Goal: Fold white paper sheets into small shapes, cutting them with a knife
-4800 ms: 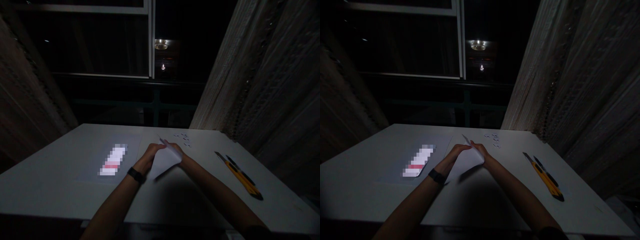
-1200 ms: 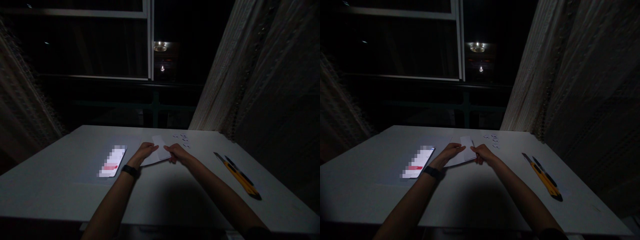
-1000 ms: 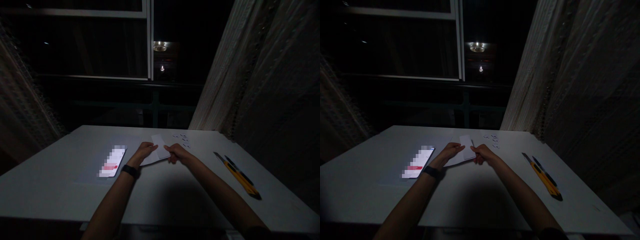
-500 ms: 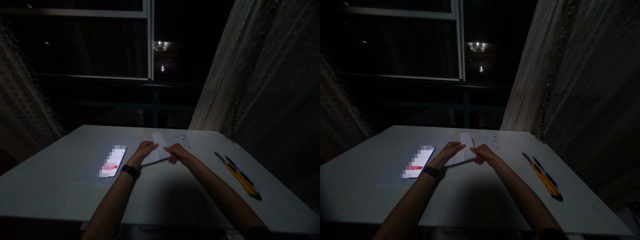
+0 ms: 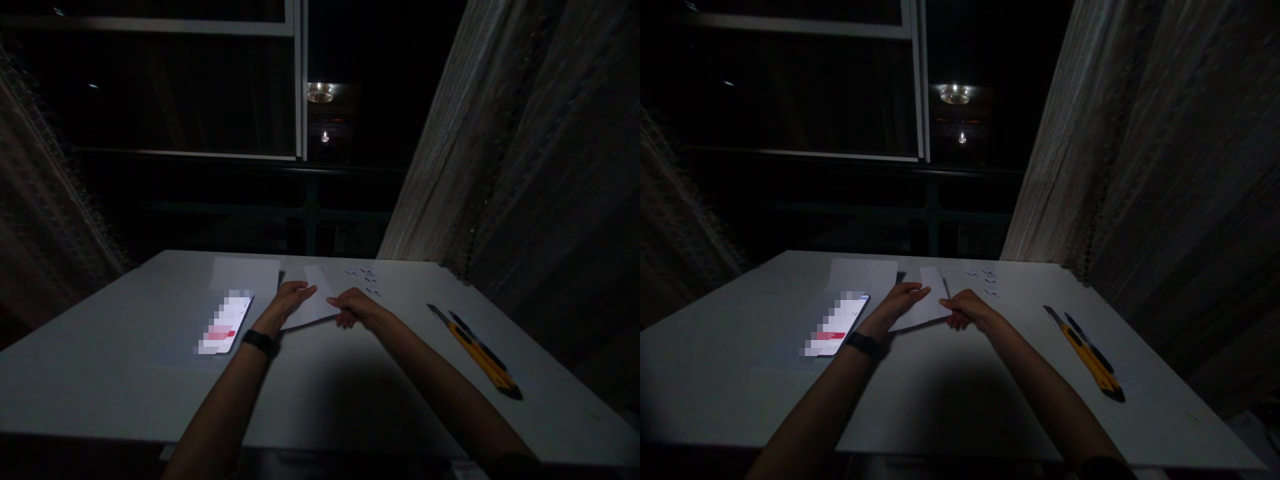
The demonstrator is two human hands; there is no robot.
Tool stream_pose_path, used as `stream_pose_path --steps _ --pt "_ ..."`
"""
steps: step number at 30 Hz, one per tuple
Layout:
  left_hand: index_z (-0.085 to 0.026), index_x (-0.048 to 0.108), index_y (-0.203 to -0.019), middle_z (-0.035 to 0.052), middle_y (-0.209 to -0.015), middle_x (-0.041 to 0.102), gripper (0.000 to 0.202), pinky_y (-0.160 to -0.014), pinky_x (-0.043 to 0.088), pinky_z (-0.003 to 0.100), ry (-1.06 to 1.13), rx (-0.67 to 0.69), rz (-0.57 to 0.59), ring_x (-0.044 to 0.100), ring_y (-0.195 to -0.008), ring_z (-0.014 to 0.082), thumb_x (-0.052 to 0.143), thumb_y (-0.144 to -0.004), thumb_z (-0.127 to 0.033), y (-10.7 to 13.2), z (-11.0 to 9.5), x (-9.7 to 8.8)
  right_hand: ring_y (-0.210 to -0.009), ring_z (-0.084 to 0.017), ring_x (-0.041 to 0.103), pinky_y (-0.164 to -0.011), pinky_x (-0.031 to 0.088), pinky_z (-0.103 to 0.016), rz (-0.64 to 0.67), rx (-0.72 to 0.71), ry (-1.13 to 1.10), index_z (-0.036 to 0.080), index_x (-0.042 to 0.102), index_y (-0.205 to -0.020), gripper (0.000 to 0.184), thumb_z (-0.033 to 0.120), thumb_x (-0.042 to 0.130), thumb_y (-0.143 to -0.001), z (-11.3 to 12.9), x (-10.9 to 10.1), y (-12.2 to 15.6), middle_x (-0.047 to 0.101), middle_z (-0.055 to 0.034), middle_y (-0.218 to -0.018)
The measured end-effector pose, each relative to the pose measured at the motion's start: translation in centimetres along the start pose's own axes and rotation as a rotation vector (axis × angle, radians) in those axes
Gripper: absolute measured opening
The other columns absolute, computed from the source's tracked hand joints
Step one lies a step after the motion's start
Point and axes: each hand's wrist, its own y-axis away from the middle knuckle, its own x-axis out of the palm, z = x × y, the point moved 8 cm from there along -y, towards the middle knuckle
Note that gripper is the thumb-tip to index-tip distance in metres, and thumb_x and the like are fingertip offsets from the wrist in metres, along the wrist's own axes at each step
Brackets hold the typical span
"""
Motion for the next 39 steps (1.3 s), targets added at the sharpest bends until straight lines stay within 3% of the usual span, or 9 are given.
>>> stream_pose_path --steps 6,11,31,39 --pt "-0.013 0.061 -0.063 0.0003 -0.054 0.055 0.036 -0.050 0.031 0.023 0.044 -0.020 -0.030 0.046 -0.053 0.0115 0.075 -0.052 -0.044 0.16 0.01 -0.19 -0.035 -0.008 0.053 -0.030 0.039 -0.015 0.087 -0.013 -0.006 0.008 0.061 -0.059 0.038 0.044 0.063 -0.073 -0.14 0.41 -0.02 0.067 -0.0082 -0.054" --pt "-0.013 0.061 -0.063 -0.0014 -0.054 0.053 0.035 -0.050 0.030 0.022 0.004 -0.007 -0.083 0.044 -0.052 0.0100 0.076 -0.051 -0.043 0.26 -0.15 -0.54 -0.032 -0.008 0.051 -0.028 0.036 -0.014 0.062 0.016 0.014 0.008 0.059 -0.052 0.040 0.043 0.063 -0.073 -0.59 0.10 -0.34 0.062 -0.0061 -0.045" --pt "-0.012 0.059 -0.070 0.0022 -0.063 0.061 0.039 -0.055 0.038 0.025 0.070 -0.080 0.011 0.053 -0.057 0.0136 0.076 -0.051 -0.041 0.73 0.06 0.12 -0.033 -0.008 0.051 -0.030 0.037 -0.015 0.080 -0.013 0.043 0.010 0.059 -0.052 0.043 0.049 0.066 -0.068 -0.55 0.13 -0.39 0.062 -0.0048 -0.046" --pt "-0.011 0.059 -0.071 0.0032 -0.063 0.060 0.042 -0.053 0.037 0.023 0.027 -0.047 -0.077 0.053 -0.058 0.0133 0.077 -0.049 -0.042 0.58 0.05 -0.65 -0.032 -0.008 0.050 -0.031 0.038 -0.016 0.084 -0.014 0.067 0.011 0.058 -0.051 0.042 0.050 0.068 -0.064 -0.54 0.28 -0.24 0.062 -0.0040 -0.045"
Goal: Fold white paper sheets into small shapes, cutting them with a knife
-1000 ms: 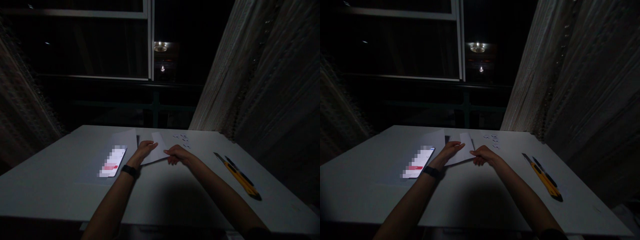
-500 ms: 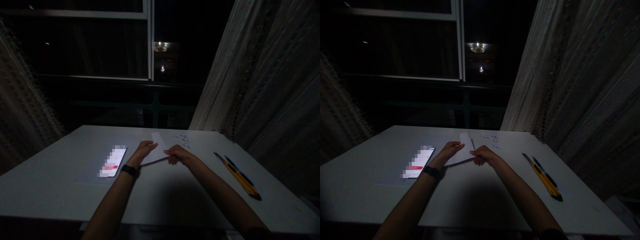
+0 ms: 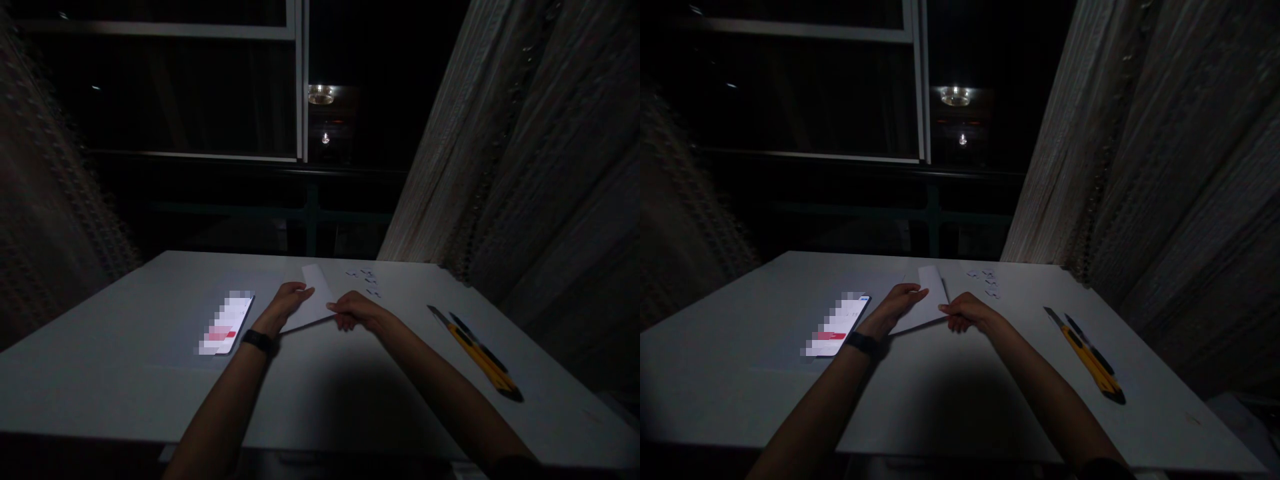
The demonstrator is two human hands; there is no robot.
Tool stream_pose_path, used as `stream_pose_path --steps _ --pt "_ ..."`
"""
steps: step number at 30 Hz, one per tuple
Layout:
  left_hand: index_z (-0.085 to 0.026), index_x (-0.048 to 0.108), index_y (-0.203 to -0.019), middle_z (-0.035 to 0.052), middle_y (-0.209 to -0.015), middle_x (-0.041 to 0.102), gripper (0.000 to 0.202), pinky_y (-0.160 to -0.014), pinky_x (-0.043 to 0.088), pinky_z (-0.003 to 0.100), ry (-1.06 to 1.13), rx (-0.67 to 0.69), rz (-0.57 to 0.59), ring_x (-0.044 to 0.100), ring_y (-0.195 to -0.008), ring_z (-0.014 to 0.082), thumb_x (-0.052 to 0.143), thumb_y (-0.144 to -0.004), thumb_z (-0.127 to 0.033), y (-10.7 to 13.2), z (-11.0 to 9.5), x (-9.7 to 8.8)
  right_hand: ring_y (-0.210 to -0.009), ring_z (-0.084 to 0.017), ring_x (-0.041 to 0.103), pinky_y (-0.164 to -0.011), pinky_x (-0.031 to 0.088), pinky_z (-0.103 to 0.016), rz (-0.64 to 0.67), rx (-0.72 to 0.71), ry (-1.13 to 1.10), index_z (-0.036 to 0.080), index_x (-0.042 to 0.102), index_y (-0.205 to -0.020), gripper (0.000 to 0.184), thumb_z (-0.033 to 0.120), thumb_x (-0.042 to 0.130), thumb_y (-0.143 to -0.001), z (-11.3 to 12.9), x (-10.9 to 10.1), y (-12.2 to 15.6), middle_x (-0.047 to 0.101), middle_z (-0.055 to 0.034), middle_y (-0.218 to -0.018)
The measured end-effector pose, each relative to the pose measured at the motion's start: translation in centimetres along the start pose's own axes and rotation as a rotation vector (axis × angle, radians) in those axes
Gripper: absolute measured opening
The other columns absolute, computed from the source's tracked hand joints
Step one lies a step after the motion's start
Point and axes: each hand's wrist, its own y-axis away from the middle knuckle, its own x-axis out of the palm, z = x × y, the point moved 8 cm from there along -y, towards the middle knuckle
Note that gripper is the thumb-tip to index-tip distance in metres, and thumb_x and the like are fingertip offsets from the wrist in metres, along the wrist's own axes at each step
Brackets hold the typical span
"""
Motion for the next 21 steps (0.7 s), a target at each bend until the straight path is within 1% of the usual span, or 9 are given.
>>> stream_pose_path --steps 2,5,8,12,14,17,21 --pt "-0.011 0.058 -0.069 0.0014 -0.060 0.058 0.041 -0.051 0.036 0.022 -0.002 0.001 0.005 0.051 -0.056 0.0118 0.077 -0.050 -0.042 -0.2 0.2 0.0 -0.032 -0.007 0.050 -0.031 0.037 -0.016 0.006 0.001 0.013 0.011 0.057 -0.051 0.042 0.050 0.068 -0.064 -0.1 0.1 0.0 0.061 -0.0036 -0.044" --pt "-0.012 0.056 -0.065 -0.0003 -0.058 0.056 0.038 -0.049 0.034 0.021 0.011 0.003 0.054 0.049 -0.052 0.0101 0.076 -0.052 -0.042 -0.4 0.6 0.3 -0.034 -0.008 0.052 -0.032 0.037 -0.016 0.023 -0.028 0.041 0.011 0.058 -0.053 0.043 0.051 0.069 -0.063 0.2 0.3 0.0 0.063 -0.0046 -0.047" --pt "-0.013 0.054 -0.061 -0.0018 -0.054 0.054 0.037 -0.046 0.033 0.021 0.025 0.030 0.095 0.046 -0.048 0.0090 0.074 -0.055 -0.044 -0.4 0.5 0.5 -0.035 -0.009 0.053 -0.032 0.037 -0.016 0.010 -0.066 0.079 0.012 0.055 -0.051 0.044 0.051 0.070 -0.061 0.4 0.6 0.1 0.063 -0.0050 -0.047" --pt "-0.012 0.056 -0.061 -0.0008 -0.054 0.055 0.038 -0.045 0.034 0.021 0.004 0.057 0.071 0.047 -0.046 0.0094 0.072 -0.055 -0.045 -0.3 0.1 0.6 -0.040 -0.011 0.058 -0.035 0.039 -0.017 0.018 -0.093 0.095 0.012 0.055 -0.053 0.042 0.050 0.073 -0.057 0.5 1.1 0.1 0.065 -0.0058 -0.051" --pt "-0.011 0.057 -0.063 0.0006 -0.055 0.057 0.038 -0.044 0.035 0.022 0.016 0.055 0.072 0.049 -0.046 0.0102 0.073 -0.054 -0.045 -0.1 -0.1 0.8 -0.044 -0.012 0.060 -0.038 0.041 -0.018 -0.010 -0.137 0.067 0.011 0.057 -0.056 0.043 0.051 0.072 -0.058 0.8 1.0 0.0 0.065 -0.0055 -0.052" --pt "-0.011 0.061 -0.068 0.0022 -0.058 0.060 0.040 -0.044 0.037 0.022 0.042 0.049 0.095 0.051 -0.046 0.0115 0.074 -0.052 -0.045 0.0 -0.3 1.2 -0.044 -0.013 0.060 -0.041 0.042 -0.018 -0.090 -0.226 0.019 0.011 0.058 -0.055 0.045 0.054 0.070 -0.058 1.5 0.4 -0.1 0.062 -0.0040 -0.047" --pt "-0.011 0.061 -0.065 0.0020 -0.056 0.060 0.037 -0.043 0.037 0.022 0.041 0.079 0.072 0.051 -0.045 0.0111 0.074 -0.053 -0.044 0.2 -0.8 1.2 -0.042 -0.014 0.058 -0.040 0.041 -0.020 -0.124 -0.244 0.005 0.011 0.058 -0.052 0.046 0.055 0.072 -0.053 1.7 0.3 0.0 0.060 -0.0029 -0.043"
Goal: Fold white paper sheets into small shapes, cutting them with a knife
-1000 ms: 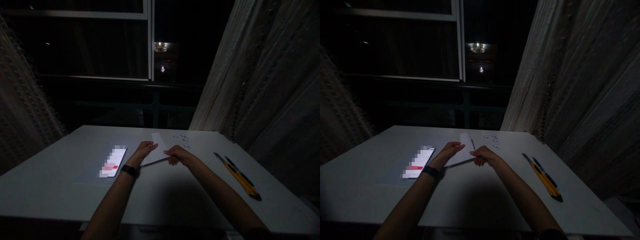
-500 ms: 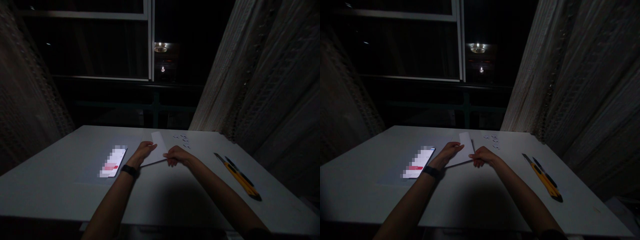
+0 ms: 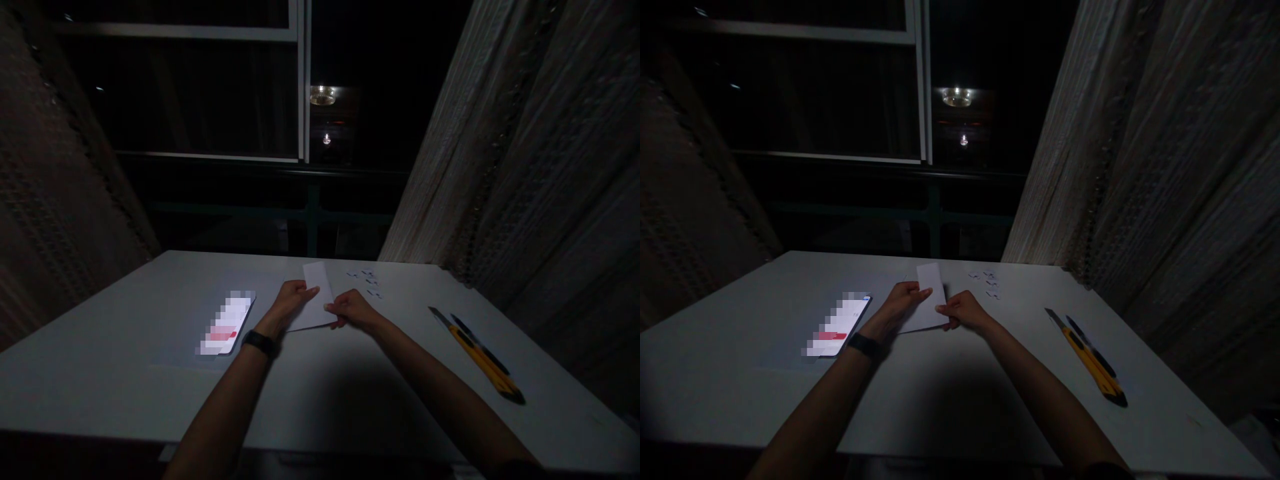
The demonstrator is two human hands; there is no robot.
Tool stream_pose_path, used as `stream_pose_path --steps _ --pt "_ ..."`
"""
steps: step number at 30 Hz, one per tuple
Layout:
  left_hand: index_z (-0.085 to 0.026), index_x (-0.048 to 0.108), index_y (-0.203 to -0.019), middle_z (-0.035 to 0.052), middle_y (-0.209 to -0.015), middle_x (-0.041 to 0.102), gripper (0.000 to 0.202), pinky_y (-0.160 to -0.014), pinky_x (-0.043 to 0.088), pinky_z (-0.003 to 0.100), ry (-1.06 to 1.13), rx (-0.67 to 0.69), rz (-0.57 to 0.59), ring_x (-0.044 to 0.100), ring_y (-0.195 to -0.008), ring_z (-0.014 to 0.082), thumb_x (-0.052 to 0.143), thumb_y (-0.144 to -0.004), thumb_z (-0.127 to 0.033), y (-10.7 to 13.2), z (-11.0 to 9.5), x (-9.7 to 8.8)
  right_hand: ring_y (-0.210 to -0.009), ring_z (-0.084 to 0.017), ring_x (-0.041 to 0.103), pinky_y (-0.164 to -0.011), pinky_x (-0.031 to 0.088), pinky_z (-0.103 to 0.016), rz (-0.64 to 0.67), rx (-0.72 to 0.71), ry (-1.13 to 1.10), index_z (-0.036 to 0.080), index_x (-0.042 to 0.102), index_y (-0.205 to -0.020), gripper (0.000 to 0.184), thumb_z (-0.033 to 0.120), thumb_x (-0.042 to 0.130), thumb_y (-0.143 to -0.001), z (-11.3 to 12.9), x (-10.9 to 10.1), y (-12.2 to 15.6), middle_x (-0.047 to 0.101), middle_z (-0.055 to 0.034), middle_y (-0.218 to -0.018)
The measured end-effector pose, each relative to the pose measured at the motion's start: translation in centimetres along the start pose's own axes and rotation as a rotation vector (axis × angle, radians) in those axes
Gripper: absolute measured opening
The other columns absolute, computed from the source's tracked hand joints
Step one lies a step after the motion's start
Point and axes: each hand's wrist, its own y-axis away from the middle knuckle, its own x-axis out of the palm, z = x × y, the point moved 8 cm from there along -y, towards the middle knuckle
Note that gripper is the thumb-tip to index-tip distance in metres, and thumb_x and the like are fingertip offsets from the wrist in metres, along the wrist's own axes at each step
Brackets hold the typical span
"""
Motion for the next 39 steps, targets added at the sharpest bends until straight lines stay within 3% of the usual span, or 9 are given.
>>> stream_pose_path --steps 8,16,23,29,39 --pt "-0.011 0.061 -0.065 0.0017 -0.056 0.059 0.037 -0.045 0.038 0.022 0.005 0.020 0.041 0.053 -0.047 0.0116 0.073 -0.055 -0.045 0.0 0.0 0.4 -0.037 -0.011 0.051 -0.040 0.041 -0.022 -0.197 -0.041 -0.082 0.013 0.058 -0.046 0.042 0.052 0.074 -0.051 0.6 -1.0 0.2 0.053 0.0013 -0.038" --pt "-0.008 0.064 -0.072 0.0070 -0.067 0.065 0.037 -0.051 0.041 0.025 -0.046 0.011 0.048 0.057 -0.054 0.0147 0.075 -0.053 -0.038 -0.2 0.3 0.6 -0.042 -0.013 0.055 -0.045 0.045 -0.025 -0.203 -0.046 -0.138 0.012 0.060 -0.049 0.043 0.053 0.074 -0.050 0.3 -1.1 0.0 0.057 -0.0009 -0.043" --pt "-0.012 0.060 -0.063 0.0015 -0.059 0.058 0.032 -0.050 0.037 0.023 -0.198 0.135 0.052 0.053 -0.055 0.0136 0.070 -0.055 -0.040 -0.1 -1.0 1.0 -0.043 -0.013 0.054 -0.046 0.045 -0.025 -0.223 -0.090 -0.089 0.013 0.059 -0.048 0.041 0.050 0.075 -0.049 0.9 -1.8 0.0 0.057 -0.0014 -0.044" --pt "-0.014 0.051 -0.052 -0.0037 -0.052 0.046 0.035 -0.047 0.030 0.021 -0.382 0.248 -0.041 0.041 -0.051 0.0096 0.066 -0.059 -0.045 -0.4 -1.5 0.5 -0.048 -0.011 0.053 -0.051 0.043 -0.024 -0.186 -0.161 -0.054 0.011 0.065 -0.056 0.037 0.048 0.073 -0.055 1.9 -2.5 0.0 0.060 -0.0020 -0.051" --pt "-0.013 0.061 -0.060 -0.0009 -0.058 0.056 0.027 -0.052 0.035 0.021 -0.406 0.257 -0.003 0.048 -0.057 0.0125 0.066 -0.062 -0.040 -0.1 -1.7 1.1 -0.049 -0.013 0.054 -0.050 0.044 -0.027 -0.304 -0.183 0.001 0.012 0.065 -0.054 0.034 0.045 0.074 -0.053 2.4 -3.3 0.3 0.061 -0.0033 -0.050"
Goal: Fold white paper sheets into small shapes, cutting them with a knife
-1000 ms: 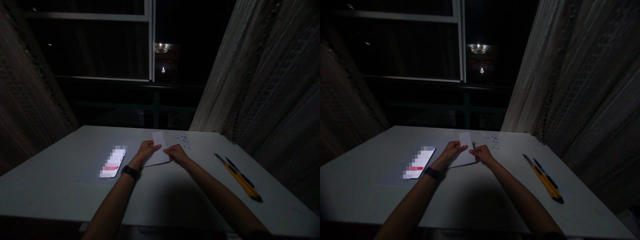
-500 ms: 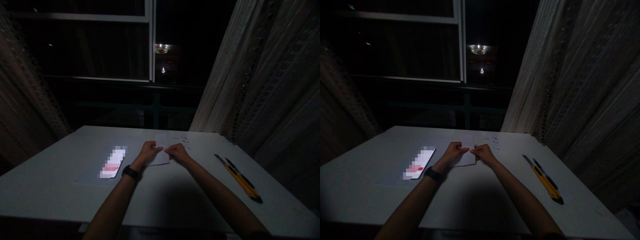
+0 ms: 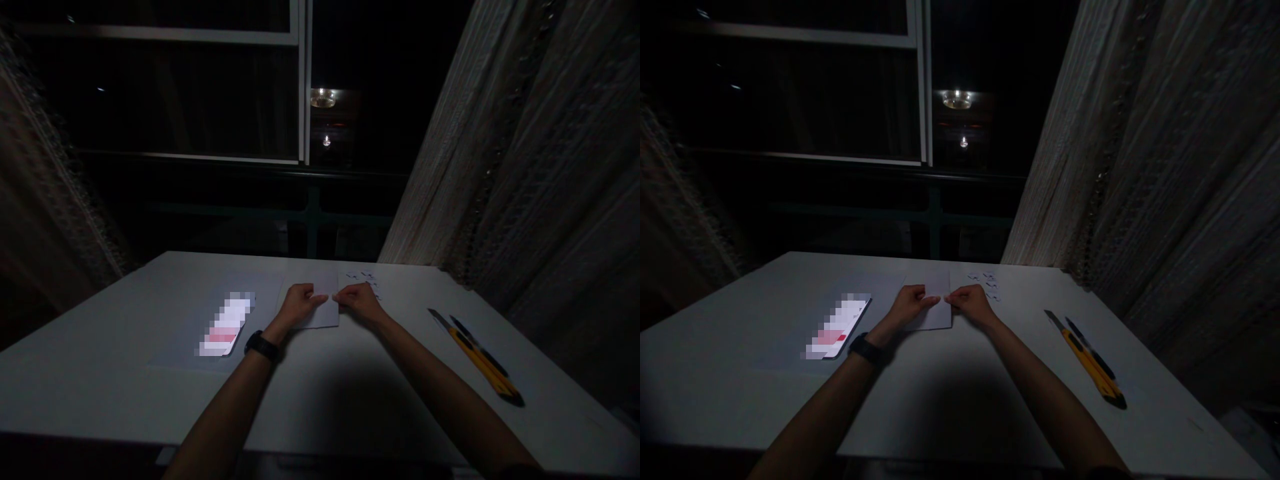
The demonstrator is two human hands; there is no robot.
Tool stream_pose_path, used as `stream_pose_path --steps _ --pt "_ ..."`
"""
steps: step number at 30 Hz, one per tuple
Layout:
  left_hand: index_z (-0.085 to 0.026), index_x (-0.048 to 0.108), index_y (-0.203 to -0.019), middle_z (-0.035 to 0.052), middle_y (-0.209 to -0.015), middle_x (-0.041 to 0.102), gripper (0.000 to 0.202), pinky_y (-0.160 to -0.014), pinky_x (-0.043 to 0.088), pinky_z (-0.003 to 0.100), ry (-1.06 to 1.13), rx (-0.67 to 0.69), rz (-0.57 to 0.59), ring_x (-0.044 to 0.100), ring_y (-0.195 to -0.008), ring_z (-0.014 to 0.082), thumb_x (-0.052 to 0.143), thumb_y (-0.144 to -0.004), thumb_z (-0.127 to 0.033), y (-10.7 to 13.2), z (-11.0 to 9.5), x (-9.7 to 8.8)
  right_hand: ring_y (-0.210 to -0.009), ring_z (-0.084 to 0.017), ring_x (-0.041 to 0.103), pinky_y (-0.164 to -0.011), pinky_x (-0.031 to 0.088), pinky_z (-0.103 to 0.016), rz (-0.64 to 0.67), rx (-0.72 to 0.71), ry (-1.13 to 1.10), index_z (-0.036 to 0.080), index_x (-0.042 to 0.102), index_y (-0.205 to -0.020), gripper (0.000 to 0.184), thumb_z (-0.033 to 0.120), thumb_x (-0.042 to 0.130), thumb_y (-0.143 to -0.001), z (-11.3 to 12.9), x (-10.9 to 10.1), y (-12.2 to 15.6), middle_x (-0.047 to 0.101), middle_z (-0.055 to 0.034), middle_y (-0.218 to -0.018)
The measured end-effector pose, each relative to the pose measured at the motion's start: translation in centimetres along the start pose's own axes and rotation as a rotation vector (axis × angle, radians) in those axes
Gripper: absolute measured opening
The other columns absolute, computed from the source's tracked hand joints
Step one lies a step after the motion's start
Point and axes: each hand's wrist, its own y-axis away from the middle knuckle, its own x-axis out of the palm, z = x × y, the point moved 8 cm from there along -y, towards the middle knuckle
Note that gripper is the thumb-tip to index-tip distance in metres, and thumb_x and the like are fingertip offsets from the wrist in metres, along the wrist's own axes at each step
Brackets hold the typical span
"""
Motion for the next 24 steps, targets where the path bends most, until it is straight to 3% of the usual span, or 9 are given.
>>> stream_pose_path --steps 6,14,19,24 --pt "-0.014 0.070 -0.081 0.0057 -0.075 0.068 0.026 -0.062 0.041 0.025 -0.008 0.086 -0.076 0.059 -0.071 0.0196 0.060 -0.071 -0.036 0.7 -1.4 -0.3 -0.066 -0.019 0.062 -0.064 0.047 -0.030 -0.005 -0.117 0.084 0.015 0.071 -0.068 0.023 0.036 0.072 -0.058 2.0 -0.7 -0.1 0.069 -0.0044 -0.067" --pt "-0.022 0.071 -0.090 0.0042 -0.089 0.071 0.021 -0.081 0.045 0.029 -0.048 0.289 -0.135 0.064 -0.085 0.0195 0.055 -0.077 -0.019 1.8 -4.0 -0.8 -0.077 -0.022 0.066 -0.076 0.049 -0.033 -0.020 -0.276 0.256 0.023 0.074 -0.074 0.012 0.026 0.063 -0.068 5.9 -1.4 1.1 0.072 -0.0025 -0.078" --pt "-0.022 0.071 -0.090 0.0037 -0.093 0.070 0.024 -0.086 0.046 0.034 0.000 0.280 -0.157 0.064 -0.090 0.0207 0.054 -0.075 -0.013 2.2 -4.7 -1.1 -0.087 -0.024 0.065 -0.084 0.048 -0.037 -0.043 -0.334 0.334 0.026 0.073 -0.077 0.012 0.028 0.063 -0.071 7.2 -1.4 1.8 0.072 -0.0017 -0.084" --pt "-0.024 0.071 -0.090 0.0024 -0.095 0.070 0.033 -0.086 0.046 0.032 0.001 0.301 -0.148 0.064 -0.089 0.0196 0.050 -0.072 -0.005 2.8 -5.8 -1.2 -0.085 -0.024 0.065 -0.083 0.048 -0.036 -0.126 -0.445 0.384 0.027 0.073 -0.077 0.013 0.024 0.061 -0.073 8.7 -1.8 2.8 0.072 -0.0011 -0.083"
